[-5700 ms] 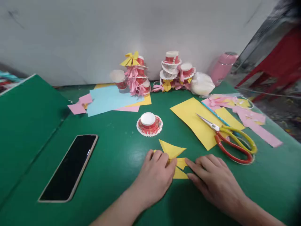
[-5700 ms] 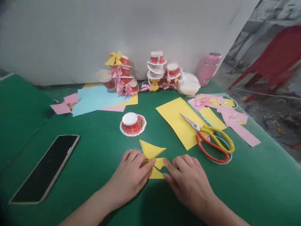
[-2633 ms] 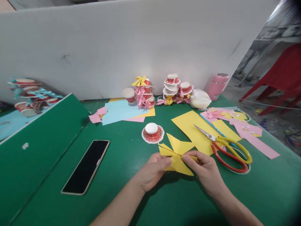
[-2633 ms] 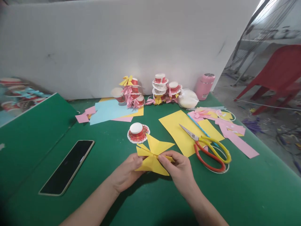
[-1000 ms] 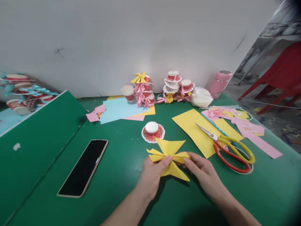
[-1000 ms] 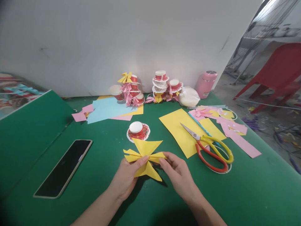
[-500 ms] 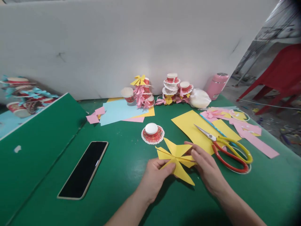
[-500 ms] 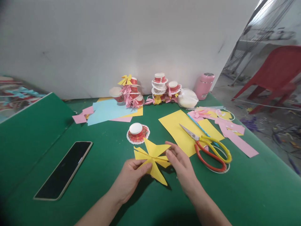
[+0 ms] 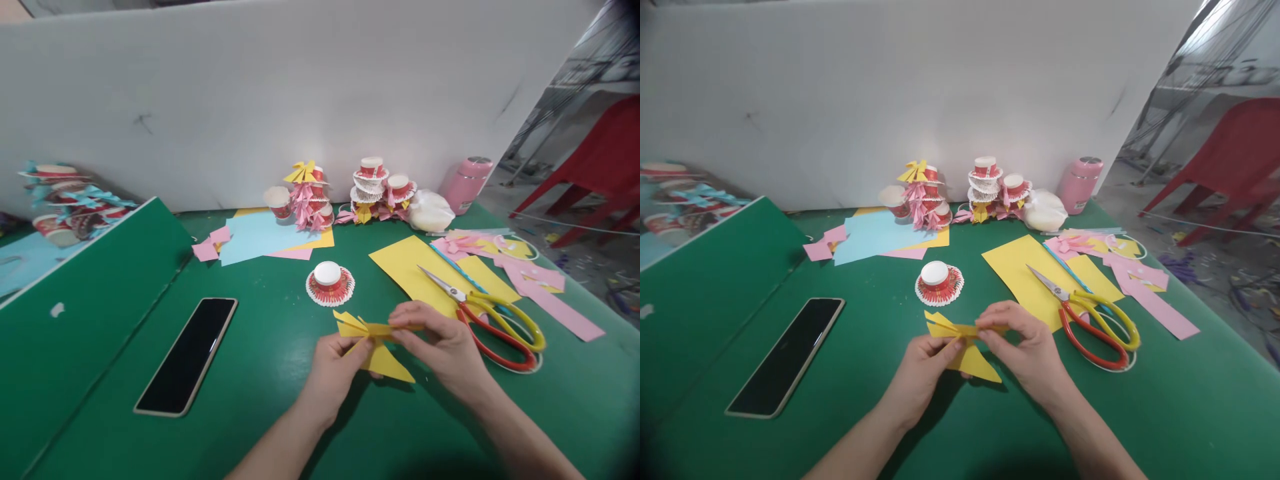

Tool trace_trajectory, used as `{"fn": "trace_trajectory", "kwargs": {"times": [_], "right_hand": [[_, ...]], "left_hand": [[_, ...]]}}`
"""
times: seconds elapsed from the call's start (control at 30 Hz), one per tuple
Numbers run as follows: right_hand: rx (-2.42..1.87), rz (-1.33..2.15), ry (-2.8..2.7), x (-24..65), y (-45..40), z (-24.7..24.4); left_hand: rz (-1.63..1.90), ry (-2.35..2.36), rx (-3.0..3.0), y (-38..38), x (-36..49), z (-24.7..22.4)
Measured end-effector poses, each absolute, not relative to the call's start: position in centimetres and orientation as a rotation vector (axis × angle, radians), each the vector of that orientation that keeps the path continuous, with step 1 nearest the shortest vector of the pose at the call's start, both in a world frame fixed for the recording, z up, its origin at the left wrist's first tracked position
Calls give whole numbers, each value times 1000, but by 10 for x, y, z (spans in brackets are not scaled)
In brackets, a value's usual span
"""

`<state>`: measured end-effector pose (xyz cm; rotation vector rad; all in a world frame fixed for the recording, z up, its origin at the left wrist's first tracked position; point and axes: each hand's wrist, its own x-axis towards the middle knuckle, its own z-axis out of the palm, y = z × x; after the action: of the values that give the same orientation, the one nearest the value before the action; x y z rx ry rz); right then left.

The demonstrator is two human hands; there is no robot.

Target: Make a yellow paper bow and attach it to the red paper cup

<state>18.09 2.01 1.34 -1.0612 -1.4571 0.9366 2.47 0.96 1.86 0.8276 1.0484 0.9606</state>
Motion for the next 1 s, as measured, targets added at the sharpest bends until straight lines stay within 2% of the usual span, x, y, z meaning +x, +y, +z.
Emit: {"fn": "trace_trajectory", "kwargs": {"times": [0.2,0.4,0.6,0.8,1.0], "right_hand": [[-972,286,-1832,174,8,9],[-968,-20,-1962,174,5,8],[-988,-98,-1975,177,4,5],[-1008,-102,-1999,176,3,3],[-1102,90,-1837,174,0,-1]], "left_hand": [[1024,961,670,12,23,16],[1035,917,562,13,21,19],[1021,899,472,14,18,20],[943,851,669,13,17,22],[1033,875,764,13,19,14]]}}
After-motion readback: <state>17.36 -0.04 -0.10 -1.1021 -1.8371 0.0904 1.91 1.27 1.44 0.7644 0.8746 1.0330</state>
